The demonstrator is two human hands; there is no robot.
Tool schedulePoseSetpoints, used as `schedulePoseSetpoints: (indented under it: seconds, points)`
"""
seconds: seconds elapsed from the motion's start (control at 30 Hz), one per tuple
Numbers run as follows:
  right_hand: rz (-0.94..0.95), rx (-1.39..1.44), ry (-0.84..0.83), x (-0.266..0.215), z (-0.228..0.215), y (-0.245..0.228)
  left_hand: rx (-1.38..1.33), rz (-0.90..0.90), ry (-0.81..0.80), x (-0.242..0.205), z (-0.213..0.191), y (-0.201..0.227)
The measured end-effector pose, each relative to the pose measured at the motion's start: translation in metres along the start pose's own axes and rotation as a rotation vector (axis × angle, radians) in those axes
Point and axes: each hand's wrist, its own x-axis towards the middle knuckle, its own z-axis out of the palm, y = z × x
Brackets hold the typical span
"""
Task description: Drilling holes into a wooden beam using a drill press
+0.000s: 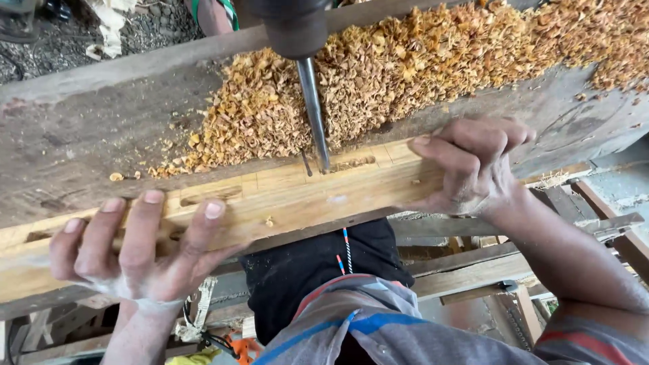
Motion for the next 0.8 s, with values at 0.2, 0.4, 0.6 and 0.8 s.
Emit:
schedulePoseSetpoints:
  seconds: [0.2, 0.4, 0.6, 0.8]
  points:
    - [-0.136, -0.061, 0.092, 0.011, -0.006, 0.014, -0.001, -0.032, -0.003, 0.013, -0.016, 0.0]
    - [-0.102, -0.124, 0.071, 0.036, -0.035, -0.007, 0.089, -0.068, 0.074, 0.038, -0.052, -0.004]
    - [-0.054, -0.06, -0.065, 0.038, -0.029, -0.022, 0.105, -0.059, 0.016, 0.026, -0.077, -0.022]
    - [-0.053, -0.082, -0.084, 0.049, -0.03, -0.037, 0.087, -0.078, 0.069, 0.016, -0.069, -0.03]
